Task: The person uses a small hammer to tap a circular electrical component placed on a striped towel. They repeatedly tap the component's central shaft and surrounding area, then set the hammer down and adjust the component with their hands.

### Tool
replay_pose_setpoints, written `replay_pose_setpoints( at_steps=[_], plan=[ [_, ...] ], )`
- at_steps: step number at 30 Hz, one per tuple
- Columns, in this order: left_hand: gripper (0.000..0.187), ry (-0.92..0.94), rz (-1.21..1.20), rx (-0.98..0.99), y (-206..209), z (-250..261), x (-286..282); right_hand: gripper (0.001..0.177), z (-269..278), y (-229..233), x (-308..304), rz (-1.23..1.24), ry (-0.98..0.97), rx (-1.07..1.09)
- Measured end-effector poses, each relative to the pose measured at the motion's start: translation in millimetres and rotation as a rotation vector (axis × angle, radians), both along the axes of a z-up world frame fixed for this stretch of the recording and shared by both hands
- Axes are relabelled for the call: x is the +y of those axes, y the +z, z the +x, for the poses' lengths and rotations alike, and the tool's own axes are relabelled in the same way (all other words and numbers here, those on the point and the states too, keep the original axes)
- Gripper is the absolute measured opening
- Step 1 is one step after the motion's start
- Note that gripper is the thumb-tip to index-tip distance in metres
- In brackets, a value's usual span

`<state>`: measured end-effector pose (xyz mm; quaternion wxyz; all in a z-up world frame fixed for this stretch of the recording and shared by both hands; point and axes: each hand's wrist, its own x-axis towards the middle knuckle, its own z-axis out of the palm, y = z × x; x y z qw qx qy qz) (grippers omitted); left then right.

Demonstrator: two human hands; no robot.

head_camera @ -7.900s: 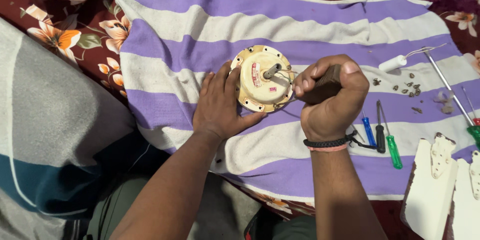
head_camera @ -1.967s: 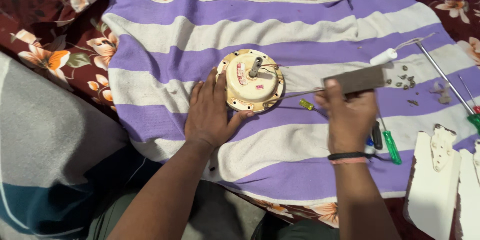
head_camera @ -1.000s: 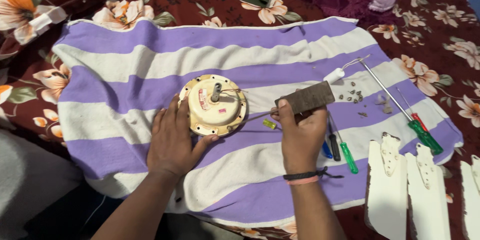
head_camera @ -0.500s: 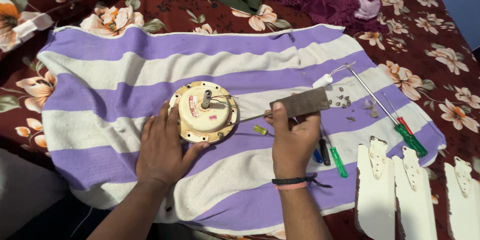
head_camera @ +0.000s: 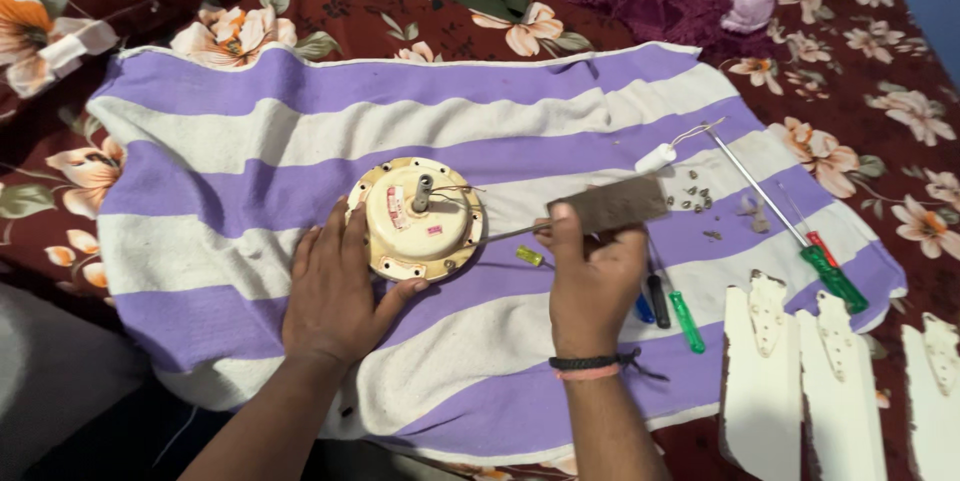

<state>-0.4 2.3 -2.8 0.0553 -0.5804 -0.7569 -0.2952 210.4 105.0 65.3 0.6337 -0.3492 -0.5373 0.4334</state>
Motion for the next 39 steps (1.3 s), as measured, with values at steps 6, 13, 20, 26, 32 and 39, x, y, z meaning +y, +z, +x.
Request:
replay_pose_setpoints(
  at_steps=[6,13,20,26,32,39],
  plan=[
    [0.112,0.008,-0.027,-0.002,5,0,0,0.022,-1,4,-3,0.024,0.066,-0.118],
    [0.115,0.006,-0.022,-0.012,3,2,2,0.027,-4,11,-4,0.094,0.094,-0.124],
    [0.114,0.008,-0.014,-0.008,3,0,1,0.03,1,21,-8,0.123,0.103,-0.111],
    [0.115,0.004,-0.037,-0.016,5,1,2,0.031,-9,14,-25,0.164,0.126,-0.334],
    [0.112,0.007,-0.011,0.012,0,0,-2,0.036,-8,12,-25,0.175,0.132,-0.123],
    [0.112,0.008,-0.022,0.006,3,1,-2,0.035,-7,17,-22,0.169,0.153,-0.283]
  ],
)
